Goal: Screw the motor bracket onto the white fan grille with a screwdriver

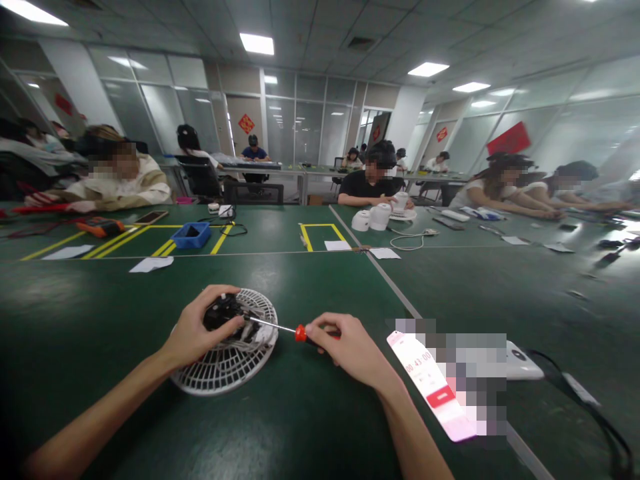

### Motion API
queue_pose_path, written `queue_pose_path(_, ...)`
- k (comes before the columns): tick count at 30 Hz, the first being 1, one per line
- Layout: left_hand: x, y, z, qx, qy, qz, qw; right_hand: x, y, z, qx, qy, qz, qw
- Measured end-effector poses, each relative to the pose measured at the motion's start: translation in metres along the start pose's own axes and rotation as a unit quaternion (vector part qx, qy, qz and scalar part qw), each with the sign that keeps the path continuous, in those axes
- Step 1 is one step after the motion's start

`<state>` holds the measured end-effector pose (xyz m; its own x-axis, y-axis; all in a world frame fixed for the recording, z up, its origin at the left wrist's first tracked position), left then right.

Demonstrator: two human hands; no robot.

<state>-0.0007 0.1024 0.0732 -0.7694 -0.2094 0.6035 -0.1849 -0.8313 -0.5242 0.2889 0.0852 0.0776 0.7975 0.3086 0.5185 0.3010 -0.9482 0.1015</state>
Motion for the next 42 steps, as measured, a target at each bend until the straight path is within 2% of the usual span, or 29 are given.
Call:
queue_pose_path(5,0.0,0.0,0.0,-0.004,0.004,0.003,1.0,0.008,0.007,-0.015,0.071,0.056,0.039,0.995)
queue_pose_path(15,-0.001,0.0,-0.001,-0.009,0.003,0.004,1.0,-0.001,0.003,-0.005,0.038,0.051,-0.012,0.998)
queue_pose_path(23,0.0,0.0,-0.001,-0.012,-0.001,0.007,1.0,0.003,0.004,-0.01,0.093,0.085,0.046,0.991)
queue_pose_path(35,-0.001,0.001,0.002,-0.018,-0.002,0.015,1.0,0.001,0.002,-0.005,0.047,0.09,0.001,0.995)
queue_pose_path(40,0.0,0.0,0.003,-0.019,-0.009,0.02,1.0,0.002,0.005,-0.012,0.075,0.069,0.037,0.994)
queue_pose_path(42,0.001,0.0,0.004,-0.021,-0.009,0.022,0.999,0.002,0.006,-0.013,0.072,0.069,0.034,0.994)
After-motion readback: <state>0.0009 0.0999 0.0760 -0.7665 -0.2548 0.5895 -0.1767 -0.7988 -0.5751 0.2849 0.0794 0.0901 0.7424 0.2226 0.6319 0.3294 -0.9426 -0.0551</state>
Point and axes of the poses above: each hand's wrist, its own y-axis away from the middle knuckle, its own x-axis out of the back of the hand, z = x × y, the point moved 5 cm from there along -y, towards the middle knuckle
